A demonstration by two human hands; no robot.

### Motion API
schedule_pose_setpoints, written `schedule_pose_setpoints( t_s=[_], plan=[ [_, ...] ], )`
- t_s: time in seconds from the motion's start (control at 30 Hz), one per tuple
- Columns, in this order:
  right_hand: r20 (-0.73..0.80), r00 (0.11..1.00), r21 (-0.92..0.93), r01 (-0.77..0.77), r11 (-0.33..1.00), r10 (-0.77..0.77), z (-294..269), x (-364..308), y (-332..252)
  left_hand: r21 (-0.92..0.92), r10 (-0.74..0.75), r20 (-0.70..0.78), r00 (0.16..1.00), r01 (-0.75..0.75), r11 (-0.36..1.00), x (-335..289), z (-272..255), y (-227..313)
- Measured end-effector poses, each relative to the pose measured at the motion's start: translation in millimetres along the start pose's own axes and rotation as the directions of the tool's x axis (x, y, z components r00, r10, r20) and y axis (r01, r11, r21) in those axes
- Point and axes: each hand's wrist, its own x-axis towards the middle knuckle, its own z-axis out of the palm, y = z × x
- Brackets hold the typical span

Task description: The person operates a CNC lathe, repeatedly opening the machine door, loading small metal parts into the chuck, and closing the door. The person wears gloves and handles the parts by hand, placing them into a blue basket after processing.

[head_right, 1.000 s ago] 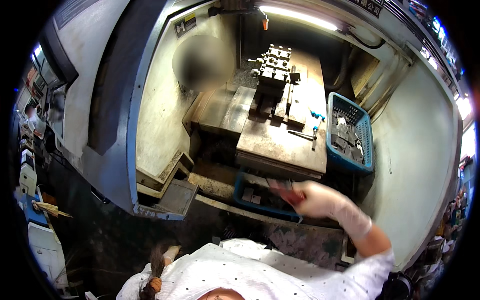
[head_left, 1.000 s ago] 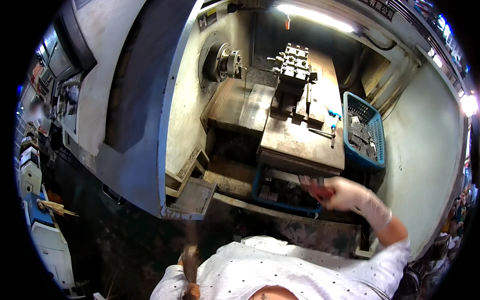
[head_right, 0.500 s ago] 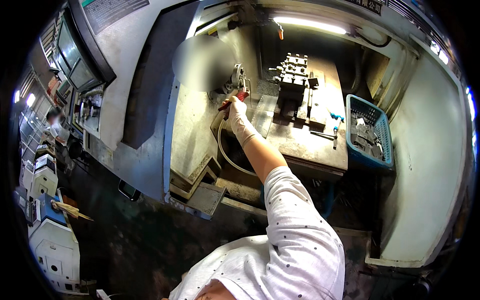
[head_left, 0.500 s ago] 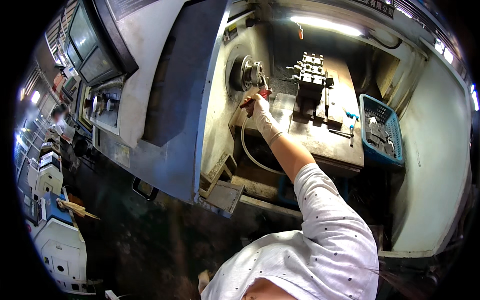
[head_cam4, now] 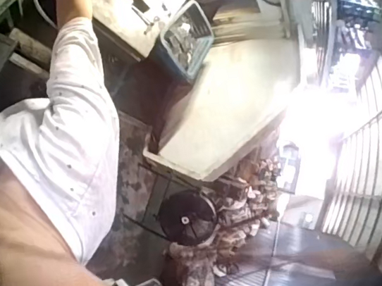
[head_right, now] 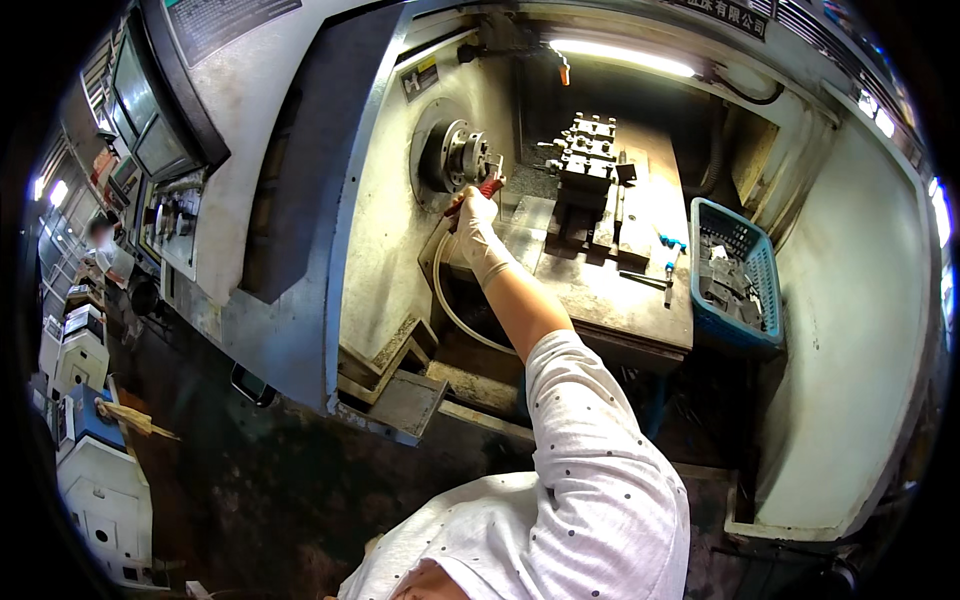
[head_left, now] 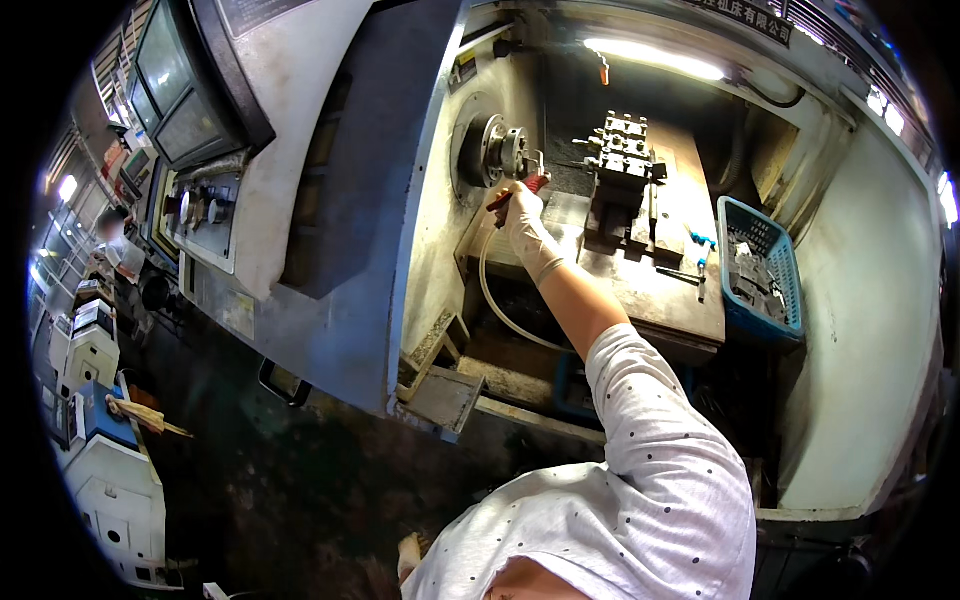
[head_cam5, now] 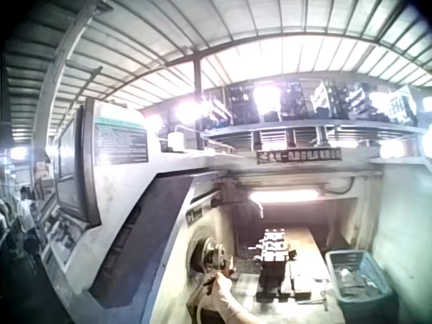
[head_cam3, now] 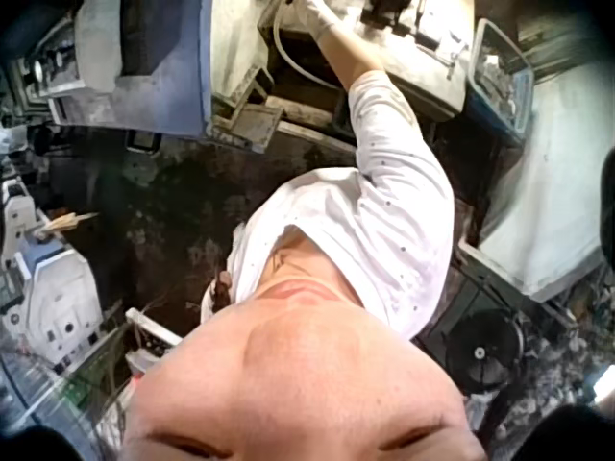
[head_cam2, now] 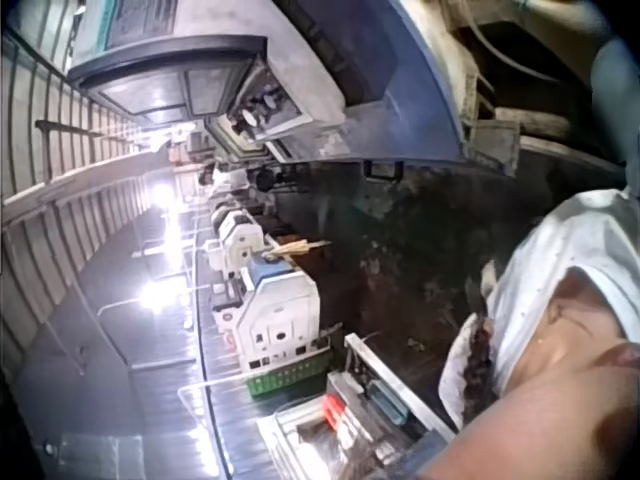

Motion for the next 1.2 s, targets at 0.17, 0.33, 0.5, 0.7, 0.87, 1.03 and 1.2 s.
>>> schedule_pose_setpoints(
  t_s=[0.17,0.33,0.5,0.7,0.87,1.03,1.2],
  plan=[
    [0.14,0.99,0.057,-0.005,0.998,-0.003,-12,28,-1,0.029,0.057,0.029,0.998,-0.058,0.998,-1,7,25],
    [0.122,0.985,-0.082,-0.11,0.991,0.12,-34,-2,-52,0.072,0.09,0.097,0.991,-0.097,0.993,-10,36,52],
    [0.544,0.681,-0.839,0.424,0.342,0.49,-139,-155,-93,0.405,0.073,0.299,0.951,-0.196,0.893,52,72,15],
    [-0.071,0.976,-0.698,0.1,-0.709,0.207,-397,-208,-92,0.742,0.231,0.648,0.726,-0.67,0.025,152,110,-11],
    [-0.224,0.969,-0.768,-0.243,-0.593,-0.106,-536,-184,-82,0.283,0.195,0.322,0.927,-0.29,0.914,-2,126,54],
    [0.272,0.956,-0.848,0.185,-0.496,-0.107,-467,-152,-56,0.222,0.25,0.342,0.906,-0.336,0.915,-24,130,52],
    [0.313,0.802,-0.707,0.554,-0.439,0.509,-417,-112,4,0.466,0.316,0.286,0.904,-0.42,0.779,-112,152,62]
  ],
)
